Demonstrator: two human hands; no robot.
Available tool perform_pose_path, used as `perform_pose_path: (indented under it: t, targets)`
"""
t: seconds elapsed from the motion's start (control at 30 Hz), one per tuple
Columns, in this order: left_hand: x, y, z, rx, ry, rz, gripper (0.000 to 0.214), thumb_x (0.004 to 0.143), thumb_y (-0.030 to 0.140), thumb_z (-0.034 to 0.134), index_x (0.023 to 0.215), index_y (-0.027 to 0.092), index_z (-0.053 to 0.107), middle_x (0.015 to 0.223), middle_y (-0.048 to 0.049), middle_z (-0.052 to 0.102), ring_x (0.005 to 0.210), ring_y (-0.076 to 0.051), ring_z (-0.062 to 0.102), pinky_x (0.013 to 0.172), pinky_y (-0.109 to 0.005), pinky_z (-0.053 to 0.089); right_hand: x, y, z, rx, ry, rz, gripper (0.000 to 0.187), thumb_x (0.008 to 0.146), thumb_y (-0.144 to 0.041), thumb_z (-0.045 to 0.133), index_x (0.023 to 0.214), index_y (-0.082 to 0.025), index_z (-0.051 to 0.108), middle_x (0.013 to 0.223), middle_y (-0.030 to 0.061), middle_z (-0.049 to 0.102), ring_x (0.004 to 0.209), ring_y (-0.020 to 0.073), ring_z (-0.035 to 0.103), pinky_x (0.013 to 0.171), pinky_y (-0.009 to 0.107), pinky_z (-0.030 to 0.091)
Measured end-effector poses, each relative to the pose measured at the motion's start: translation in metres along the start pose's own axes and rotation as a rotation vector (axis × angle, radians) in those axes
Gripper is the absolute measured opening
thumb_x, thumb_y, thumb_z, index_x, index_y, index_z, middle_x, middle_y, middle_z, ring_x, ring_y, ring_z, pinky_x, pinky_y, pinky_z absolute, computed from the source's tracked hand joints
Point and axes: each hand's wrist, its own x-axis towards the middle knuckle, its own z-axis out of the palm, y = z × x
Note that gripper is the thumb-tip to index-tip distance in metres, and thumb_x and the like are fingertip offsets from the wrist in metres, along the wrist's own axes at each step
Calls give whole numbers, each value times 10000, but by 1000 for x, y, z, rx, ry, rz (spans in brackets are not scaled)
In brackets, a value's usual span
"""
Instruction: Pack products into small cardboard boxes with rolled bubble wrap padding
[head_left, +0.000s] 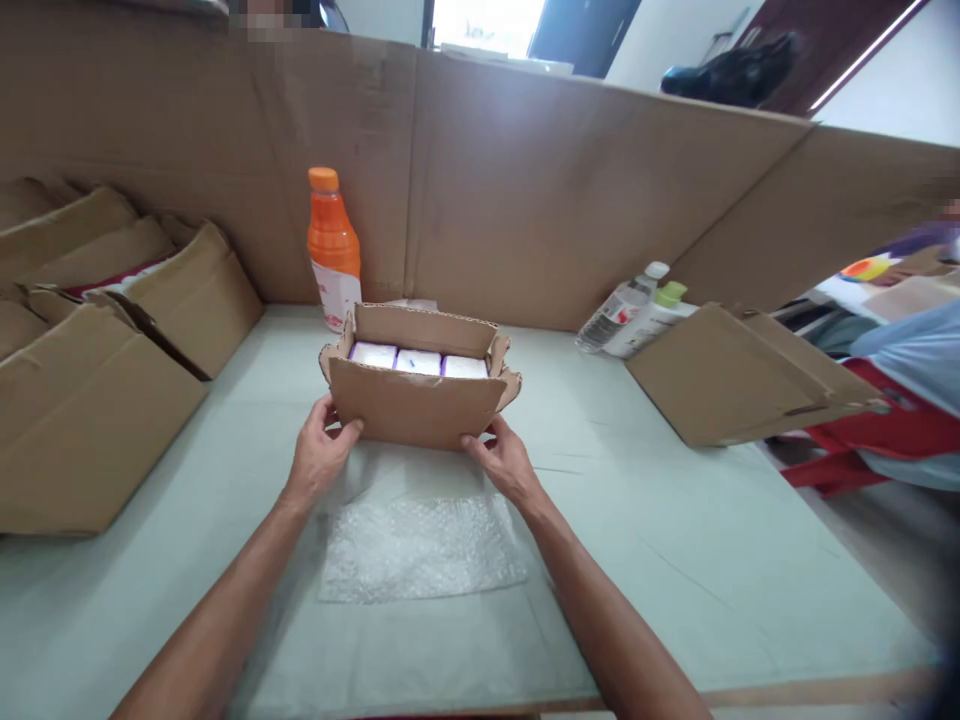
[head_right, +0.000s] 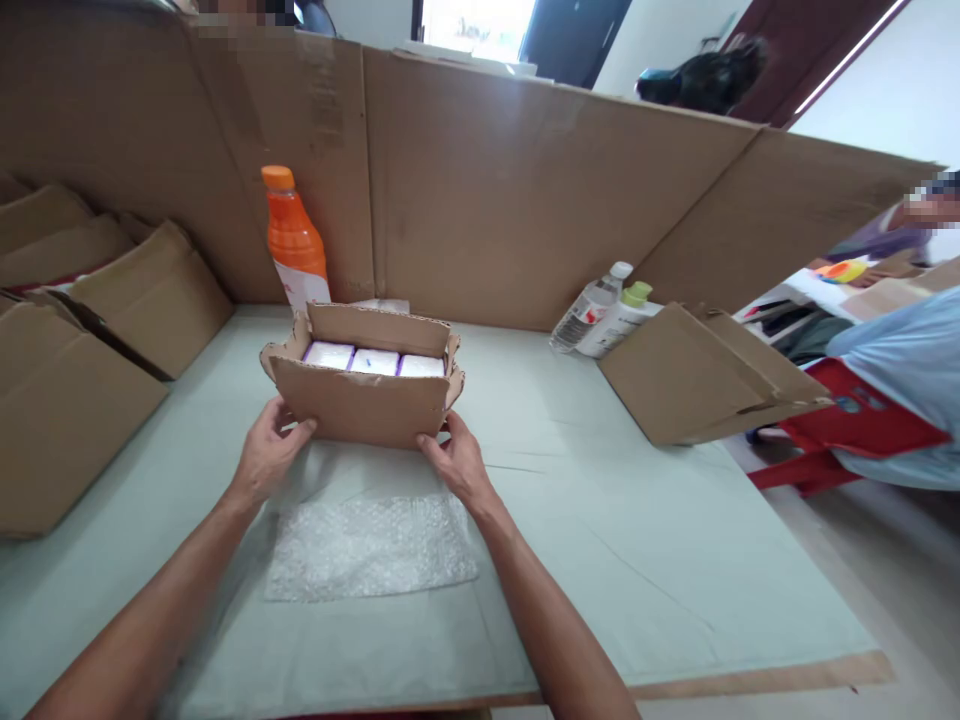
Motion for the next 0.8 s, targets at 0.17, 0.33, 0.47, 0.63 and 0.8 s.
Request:
perform_pose_path:
  t: [0.17,0.33,0.47,0.63,0.8]
  targets:
    - [-26,-5,8,22,7,6,474,807,391,659,1224,180,579,1158,-93,667,1038,-230,654,879,-366,547,-9,6,-12,-12,21,38,405,809,-486,573,1048,-165,633,980,83,736,675,187,628,675,338,520]
    - [-39,9,1,121,24,34,509,838,347,629,1312,182,549,1264,-112,650,1142,-245,629,961,-394,518,-21,12,-23,-4,82,6,452,825,-436,583,1173,-151,633,1086,120,732,924,250,681,757,364,548]
    - [-79,19,-10,363,66,172,494,879,317,599,1356,201,547,1334,-125,624,1218,-272,587,1006,-441,492,-59,8,-16,-143,241,-101,371,918,-343,541,1239,-186,640,1197,131,717,1064,266,666,934,452,530]
    - [-133,-3,-6,520,-274,403,267,904,179,506,1077,217,707,1102,-90,726,1076,-261,626,998,-450,476,-112,-16,40,-341,-180,-470,381,944,-220,535,1311,-207,637,1362,131,650,1247,283,586,1048,481,466]
    - [-131,-33,-17,508,-380,391,291,899,151,464,1018,220,720,1105,-99,738,1102,-264,635,1001,-467,473,-138,8,34,-527,-283,-489,397,977,-252,539,1362,-175,598,1487,129,563,1392,293,482,1091,479,411]
